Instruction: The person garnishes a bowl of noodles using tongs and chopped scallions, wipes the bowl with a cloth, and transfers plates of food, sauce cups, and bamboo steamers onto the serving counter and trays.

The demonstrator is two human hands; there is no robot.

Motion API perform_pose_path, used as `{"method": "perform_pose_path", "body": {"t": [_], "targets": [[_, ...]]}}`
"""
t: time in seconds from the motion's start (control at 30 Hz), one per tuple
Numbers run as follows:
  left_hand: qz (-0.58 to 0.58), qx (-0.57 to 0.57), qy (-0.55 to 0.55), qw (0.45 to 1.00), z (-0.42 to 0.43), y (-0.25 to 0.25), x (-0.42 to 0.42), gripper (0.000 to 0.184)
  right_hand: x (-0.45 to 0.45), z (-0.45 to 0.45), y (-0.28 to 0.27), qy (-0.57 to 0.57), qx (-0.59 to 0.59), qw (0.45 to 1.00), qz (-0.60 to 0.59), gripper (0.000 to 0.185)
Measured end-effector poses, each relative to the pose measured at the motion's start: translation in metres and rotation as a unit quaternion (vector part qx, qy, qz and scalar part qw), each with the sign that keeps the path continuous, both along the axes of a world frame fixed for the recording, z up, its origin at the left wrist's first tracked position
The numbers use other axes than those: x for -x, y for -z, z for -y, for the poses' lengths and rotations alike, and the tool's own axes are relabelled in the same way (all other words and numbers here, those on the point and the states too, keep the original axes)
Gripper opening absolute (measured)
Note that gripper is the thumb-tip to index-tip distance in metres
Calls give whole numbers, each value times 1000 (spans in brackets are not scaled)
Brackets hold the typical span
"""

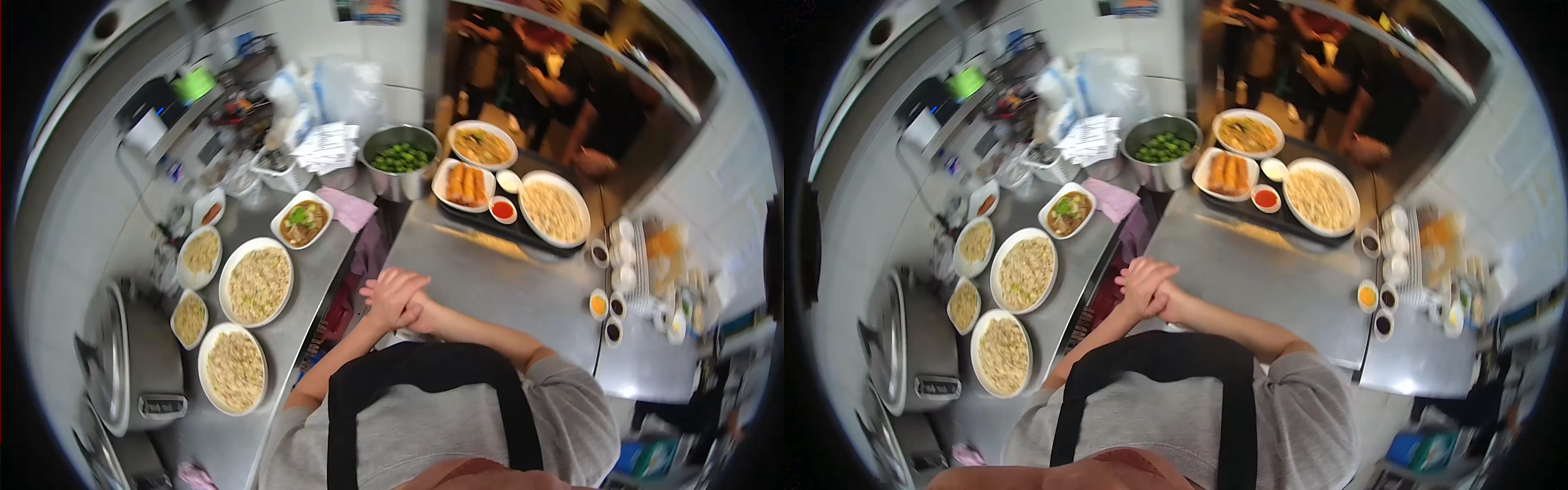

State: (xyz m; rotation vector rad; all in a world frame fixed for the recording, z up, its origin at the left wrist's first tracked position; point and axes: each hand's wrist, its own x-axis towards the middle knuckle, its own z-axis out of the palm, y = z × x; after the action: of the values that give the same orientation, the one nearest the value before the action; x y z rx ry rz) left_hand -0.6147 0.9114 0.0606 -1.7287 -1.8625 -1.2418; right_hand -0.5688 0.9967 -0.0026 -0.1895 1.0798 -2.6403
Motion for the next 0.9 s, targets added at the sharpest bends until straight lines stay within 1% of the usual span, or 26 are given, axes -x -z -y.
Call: {"method": "perform_pose_path", "body": {"t": [0.03,0.07,0.13,0.17,0.23,0.27,0.33,0.4,0.43,0.47,0.5,0.53,0.57,0.6,0.63,0.67,0.7,0.73,0.77,0.8,0.83,0.87,0.9], "targets": [[26,-20,4,999,-8,3,-1,27,-15,-5,-13,81,-62,995,-20,46],[28,-4,34,999,-14,12,-2,27,-27,-9,-15,112,-47,992,-16,46],[106,22,82,991,-34,31,-1,25,-47,-23,-16,106,-15,980,167,38],[105,37,115,987,-43,34,-6,25,-56,-29,-8,138,2,976,168,38],[101,51,131,985,-60,39,-18,39,-72,-42,11,149,72,972,165,34],[98,62,154,981,-69,42,-22,39,-84,-49,6,172,84,968,161,34],[140,92,148,975,-84,49,-27,24,-116,-69,-12,223,24,963,152,32],[122,117,163,972,-97,58,-33,21,-148,-89,-46,271,-60,939,201,31],[105,135,158,973,-102,63,-32,19,-165,-100,-58,299,-92,931,188,31],[121,122,136,976,-106,73,-28,16,-183,-113,-64,321,-124,923,172,30],[113,122,119,979,-104,69,-20,16,-206,-127,-61,401,-181,885,152,28],[199,126,72,969,-104,64,-14,17,-232,-143,-55,495,-313,802,122,29],[285,128,26,950,-103,61,-10,19,-260,-162,-49,595,-415,678,117,31],[333,78,5,940,-101,63,2,21,-295,-186,-32,674,-448,576,114,36],[352,57,-36,934,-95,56,10,22,-340,-212,-14,722,-504,453,141,33],[370,37,-76,925,-89,50,18,22,-386,-228,-4,749,-513,370,199,32],[368,40,-80,926,-82,51,25,22,-438,-248,17,730,-571,260,270,35],[371,25,-115,921,-73,53,32,22,-484,-265,35,681,-649,128,314,37],[372,9,-149,916,-64,57,37,22,-519,-270,40,665,-651,66,360,39],[368,11,-150,917,-56,65,39,22,-561,-279,59,625,-647,33,436,42],[383,20,-173,907,-46,74,41,22,-593,-288,75,581,-638,-2,506,45],[399,29,-195,896,-39,81,40,21,-604,-292,82,582,-637,-1,506,45],[400,28,-196,895,-35,87,35,21,-612,-295,87,610,-575,17,545,49]]}}
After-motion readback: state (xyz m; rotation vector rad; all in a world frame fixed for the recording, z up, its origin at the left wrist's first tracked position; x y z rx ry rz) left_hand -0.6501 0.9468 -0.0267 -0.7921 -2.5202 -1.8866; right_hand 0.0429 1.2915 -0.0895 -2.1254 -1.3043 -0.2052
